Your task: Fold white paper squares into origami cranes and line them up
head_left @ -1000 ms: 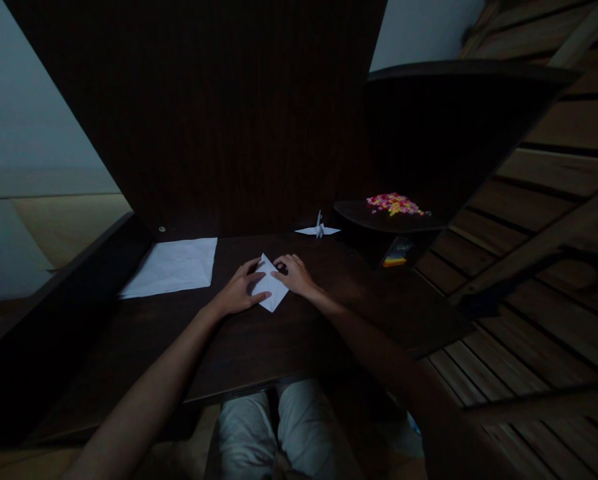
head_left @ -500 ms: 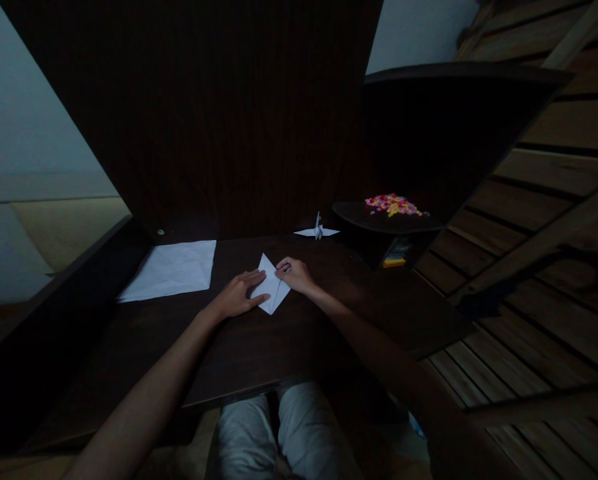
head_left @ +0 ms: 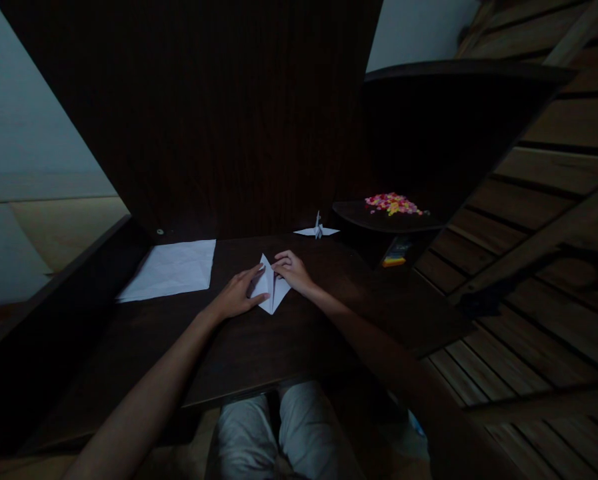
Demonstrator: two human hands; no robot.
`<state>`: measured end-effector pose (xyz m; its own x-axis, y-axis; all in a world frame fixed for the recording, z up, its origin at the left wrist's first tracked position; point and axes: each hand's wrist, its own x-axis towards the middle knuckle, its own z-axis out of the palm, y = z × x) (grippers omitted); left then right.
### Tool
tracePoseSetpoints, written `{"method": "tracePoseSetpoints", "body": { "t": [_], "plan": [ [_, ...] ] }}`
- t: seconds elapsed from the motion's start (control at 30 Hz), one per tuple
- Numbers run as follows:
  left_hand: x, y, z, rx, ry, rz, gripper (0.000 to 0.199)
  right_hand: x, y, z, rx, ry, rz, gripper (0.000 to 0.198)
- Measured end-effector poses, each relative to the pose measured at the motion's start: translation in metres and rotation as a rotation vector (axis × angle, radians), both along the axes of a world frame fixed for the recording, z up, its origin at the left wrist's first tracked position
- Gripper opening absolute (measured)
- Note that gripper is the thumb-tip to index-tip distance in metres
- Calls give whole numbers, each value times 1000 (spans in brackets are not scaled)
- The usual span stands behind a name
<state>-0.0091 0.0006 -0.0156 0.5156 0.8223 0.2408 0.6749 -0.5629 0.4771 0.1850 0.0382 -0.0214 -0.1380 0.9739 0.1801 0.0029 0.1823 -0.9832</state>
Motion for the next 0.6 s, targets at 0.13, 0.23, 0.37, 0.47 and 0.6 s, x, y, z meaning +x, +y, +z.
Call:
{"method": "tracePoseSetpoints", "body": {
  "t": [0.13,0.23,0.37,0.47,0.6],
  "plan": [
    [1,-2,2,32,7,26,80,-3,-2,-1,22,57,49,22],
    [1,-3,4,36,3,19,76,-3,-4,1,20,86,88,19],
    [1,-3,4,41,-10,2,68,-3,-8,5,3,92,132,20],
    [1,-2,3,34,-38,33,60,-3,-9,5,-2,74,142,17],
    [0,-1,5,-3,-125,59,41,-2,-7,4,77,-37,95,10]
  ]
}}
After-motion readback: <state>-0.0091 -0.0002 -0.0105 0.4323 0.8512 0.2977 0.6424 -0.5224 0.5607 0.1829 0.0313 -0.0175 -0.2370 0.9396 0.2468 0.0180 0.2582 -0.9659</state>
